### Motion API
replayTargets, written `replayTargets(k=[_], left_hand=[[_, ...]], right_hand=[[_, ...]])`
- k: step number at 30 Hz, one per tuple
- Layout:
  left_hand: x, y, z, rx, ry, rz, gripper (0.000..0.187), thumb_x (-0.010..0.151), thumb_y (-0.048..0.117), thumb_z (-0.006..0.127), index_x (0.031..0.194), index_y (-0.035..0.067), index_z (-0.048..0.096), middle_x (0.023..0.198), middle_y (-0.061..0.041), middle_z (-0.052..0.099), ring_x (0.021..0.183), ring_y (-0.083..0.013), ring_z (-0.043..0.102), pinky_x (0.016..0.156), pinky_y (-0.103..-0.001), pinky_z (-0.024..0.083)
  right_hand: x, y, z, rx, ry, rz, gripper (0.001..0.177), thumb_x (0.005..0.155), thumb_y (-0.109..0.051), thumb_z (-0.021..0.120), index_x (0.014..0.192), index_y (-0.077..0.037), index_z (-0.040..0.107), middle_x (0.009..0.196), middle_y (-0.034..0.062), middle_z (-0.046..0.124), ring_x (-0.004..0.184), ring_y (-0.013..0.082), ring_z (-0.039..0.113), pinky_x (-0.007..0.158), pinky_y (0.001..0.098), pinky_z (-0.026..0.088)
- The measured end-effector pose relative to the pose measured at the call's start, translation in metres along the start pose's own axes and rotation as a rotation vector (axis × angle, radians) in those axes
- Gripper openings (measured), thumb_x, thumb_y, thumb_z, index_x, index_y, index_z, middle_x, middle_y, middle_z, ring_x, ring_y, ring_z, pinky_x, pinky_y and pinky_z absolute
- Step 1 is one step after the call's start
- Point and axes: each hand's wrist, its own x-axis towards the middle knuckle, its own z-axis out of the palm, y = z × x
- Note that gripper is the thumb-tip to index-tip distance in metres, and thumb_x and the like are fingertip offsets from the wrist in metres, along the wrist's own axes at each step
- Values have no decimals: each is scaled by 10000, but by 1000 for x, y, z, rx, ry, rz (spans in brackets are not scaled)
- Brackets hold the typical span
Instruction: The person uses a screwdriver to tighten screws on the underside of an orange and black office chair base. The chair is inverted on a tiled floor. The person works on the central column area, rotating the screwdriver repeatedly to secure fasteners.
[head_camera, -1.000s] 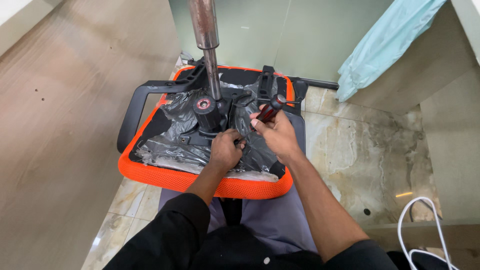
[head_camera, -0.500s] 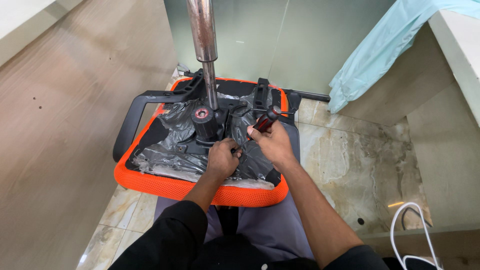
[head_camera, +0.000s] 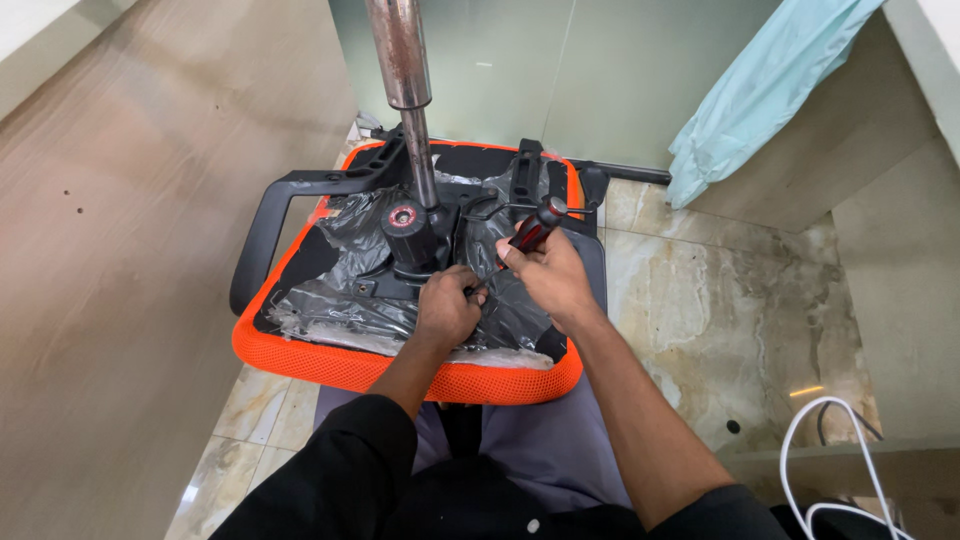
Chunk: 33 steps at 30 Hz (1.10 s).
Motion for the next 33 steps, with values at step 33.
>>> replayTargets(k=[33], left_hand=[[-2, 2, -19, -55, -60, 58, 239, 787, 122, 807, 976, 29, 696, 1005, -115, 713, 1017, -357, 645, 897, -461, 492]], right_hand=[[11, -4, -4, 361, -163, 2, 393, 820, -33, 691, 1175, -158, 575, 1101, 15, 745, 970, 65, 724, 824, 261, 592]])
